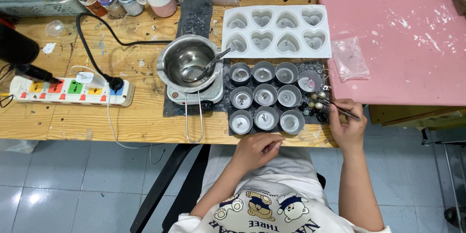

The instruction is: Preparing and positioning wicks and decorative elements in small candle tins.

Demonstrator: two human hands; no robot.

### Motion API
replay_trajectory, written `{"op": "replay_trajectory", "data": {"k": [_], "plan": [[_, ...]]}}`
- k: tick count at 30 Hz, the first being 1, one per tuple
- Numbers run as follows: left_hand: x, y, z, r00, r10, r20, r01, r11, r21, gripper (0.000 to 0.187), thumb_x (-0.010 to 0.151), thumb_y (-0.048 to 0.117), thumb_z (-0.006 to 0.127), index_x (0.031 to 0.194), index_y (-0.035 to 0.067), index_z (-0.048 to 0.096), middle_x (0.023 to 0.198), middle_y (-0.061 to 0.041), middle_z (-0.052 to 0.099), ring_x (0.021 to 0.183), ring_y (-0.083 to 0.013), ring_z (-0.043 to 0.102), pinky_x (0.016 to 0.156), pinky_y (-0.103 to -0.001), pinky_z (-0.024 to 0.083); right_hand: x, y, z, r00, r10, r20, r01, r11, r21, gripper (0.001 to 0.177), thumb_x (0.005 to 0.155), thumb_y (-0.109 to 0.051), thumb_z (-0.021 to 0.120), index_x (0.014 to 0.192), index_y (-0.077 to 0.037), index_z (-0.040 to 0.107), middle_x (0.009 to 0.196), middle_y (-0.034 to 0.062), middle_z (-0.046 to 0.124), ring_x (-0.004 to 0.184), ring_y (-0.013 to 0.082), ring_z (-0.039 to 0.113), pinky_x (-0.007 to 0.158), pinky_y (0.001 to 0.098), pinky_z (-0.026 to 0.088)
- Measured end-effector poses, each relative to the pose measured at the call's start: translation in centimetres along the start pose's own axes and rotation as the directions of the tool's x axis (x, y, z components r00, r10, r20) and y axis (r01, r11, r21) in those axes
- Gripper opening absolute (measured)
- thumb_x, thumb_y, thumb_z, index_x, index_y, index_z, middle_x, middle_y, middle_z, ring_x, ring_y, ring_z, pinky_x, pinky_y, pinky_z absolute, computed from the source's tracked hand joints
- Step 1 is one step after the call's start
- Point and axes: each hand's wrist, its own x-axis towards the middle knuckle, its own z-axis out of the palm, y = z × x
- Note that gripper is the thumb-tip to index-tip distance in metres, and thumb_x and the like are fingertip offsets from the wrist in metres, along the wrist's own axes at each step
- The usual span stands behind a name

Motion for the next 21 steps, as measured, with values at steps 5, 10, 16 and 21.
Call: {"op": "replay_trajectory", "data": {"k": [5, 10, 16, 21], "plan": [[-0.5, 0.3, -1.2, 0.998, 0.063, 0.008, -0.062, 0.992, -0.108, 0.023, 0.09, 0.008, 0.073, 0.113, 0.011, 0.074, 0.085, -0.004, 0.07, 0.063, -0.0158, 0.064, 0.059, -0.03, 0.052, -0.8, 0.9, -0.3, 1.0, -0.012, -0.021, 0.014, 0.997, 0.071, 0.017, 0.103, 0.005, 0.07, 0.111, 0.002, 0.054, 0.111, 0.018, 0.068, 0.097, 0.0181, 0.069, 0.087, 0.027, 0.056], [-1.5, 1.1, -2.8, 0.964, 0.192, -0.187, -0.187, 0.981, 0.041, 0.025, 0.089, 0.007, 0.073, 0.114, 0.013, 0.072, 0.091, -0.006, 0.068, 0.082, -0.0229, 0.066, 0.072, -0.036, 0.053, -1.8, 0.0, -0.6, 0.999, 0.028, -0.02, -0.023, 0.972, 0.236, 0.019, 0.107, 0.005, 0.065, 0.115, 0.003, 0.048, 0.116, 0.0199, 0.066, 0.1, 0.0178, 0.067, 0.087, 0.0251, 0.056], [-2.7, 0.3, -3.3, 0.936, 0.049, -0.348, 0.073, 0.942, 0.328, 0.039, 0.085, 0.025, 0.085, 0.121, 0.018, 0.072, 0.105, -0.003, 0.059, 0.103, -0.0241, 0.057, 0.092, -0.04, 0.044, -1.4, -5.1, -0.4, 0.998, -0.024, 0.062, -0.003, 0.917, 0.398, 0.022, 0.103, 0.003, 0.065, 0.113, 0.0, 0.046, 0.106, 0.0174, 0.066, 0.094, 0.0152, 0.069, 0.076, 0.0229, 0.059], [-1.9, 0.9, -3.3, 0.95, 0.114, -0.29, 0.053, 0.859, 0.51, 0.043, 0.087, 0.038, 0.082, 0.127, 0.024, 0.07, 0.131, 0.0, 0.058, 0.126, -0.0237, 0.047, 0.107, -0.045, 0.027, 0.2, -9.0, 1.2, 0.941, -0.13, 0.313, 0.041, 0.96, 0.277, 0.021, 0.092, 0.002, 0.072, 0.106, -0.002, 0.056, 0.101, 0.0144, 0.069, 0.09, 0.0201, 0.069, 0.076, 0.0296, 0.055]]}}
